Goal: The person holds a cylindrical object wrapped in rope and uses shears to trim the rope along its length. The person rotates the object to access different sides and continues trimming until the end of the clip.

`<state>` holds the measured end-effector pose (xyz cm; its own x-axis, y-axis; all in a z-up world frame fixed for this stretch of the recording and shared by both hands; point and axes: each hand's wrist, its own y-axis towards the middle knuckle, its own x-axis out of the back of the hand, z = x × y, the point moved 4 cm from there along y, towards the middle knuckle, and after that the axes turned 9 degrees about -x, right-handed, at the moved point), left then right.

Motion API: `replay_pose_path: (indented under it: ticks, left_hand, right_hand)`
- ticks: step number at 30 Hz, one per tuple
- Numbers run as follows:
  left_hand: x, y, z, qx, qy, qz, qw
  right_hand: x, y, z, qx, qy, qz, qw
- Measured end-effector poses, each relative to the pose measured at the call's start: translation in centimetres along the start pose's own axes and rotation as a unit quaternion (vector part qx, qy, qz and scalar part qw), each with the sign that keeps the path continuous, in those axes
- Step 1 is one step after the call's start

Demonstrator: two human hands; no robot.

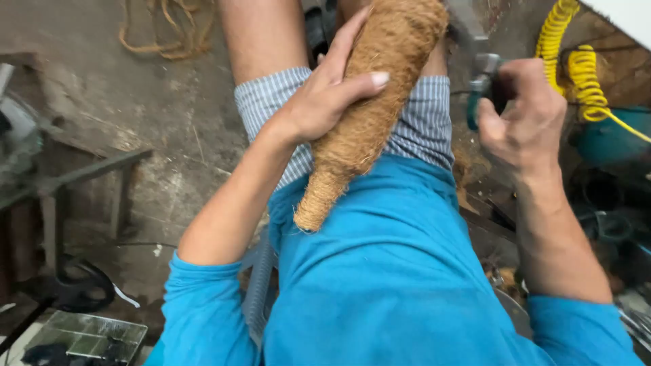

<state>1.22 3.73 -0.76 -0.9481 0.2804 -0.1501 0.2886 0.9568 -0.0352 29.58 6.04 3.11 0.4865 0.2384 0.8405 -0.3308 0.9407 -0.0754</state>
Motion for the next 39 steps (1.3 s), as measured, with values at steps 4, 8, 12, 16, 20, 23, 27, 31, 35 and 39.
replay_pose_path:
  ticks: [4,8,12,16,20,23,27,31,35,39]
  left_hand:
    - [1.3,-1.6,-0.4,-0.004,-0.159,-0.026,0.987]
    - [2.2,-2.8,-1.8,0.021,-0.191,-0.007,0.981]
    - [2.4,-3.5,-1.6,0.022,-0.221,-0.013,0.975]
    - [2.7,-4.1,-1.3,0.028,-0.195,-0.034,0.980]
    - [2.5,-4.6,-0.7,0.034,-0.204,-0.044,0.977]
    - [2.5,-4.8,-0.1,0.014,-0.229,-0.049,0.972]
    - [2.0,-5.0,-0.4,0.006,-0.269,-0.082,0.960]
    - [1.9,-5.1,0.9,0.007,-0.289,-0.065,0.955]
    - [1.3,-6.2,3.1,0.023,-0.562,-0.117,0.819]
    - [1.1,-5.2,1.6,0.008,-0.671,-0.107,0.734]
  right_hand:
    - [0.5,1.0,0.8,0.029,0.002,0.002,1.000]
    - [-0.8,2.0,1.7,0.087,-0.033,0.038,0.995]
    - [-1.5,2.3,2.5,0.128,-0.101,0.017,0.986]
    - [-2.0,2.3,2.2,0.128,-0.110,-0.003,0.986]
    - [-2.3,2.0,2.2,0.147,-0.113,-0.022,0.982]
    - [-2.2,2.0,2.2,0.123,-0.045,-0.009,0.991]
    - [-1.2,2.4,3.4,0.152,-0.077,-0.013,0.985]
    - [-2.3,2.3,2.9,0.186,-0.110,-0.056,0.975]
    - [-2.2,1.9,2.3,0.126,-0.002,-0.054,0.991]
    - [-2.9,1.4,2.5,0.139,-0.003,-0.025,0.990]
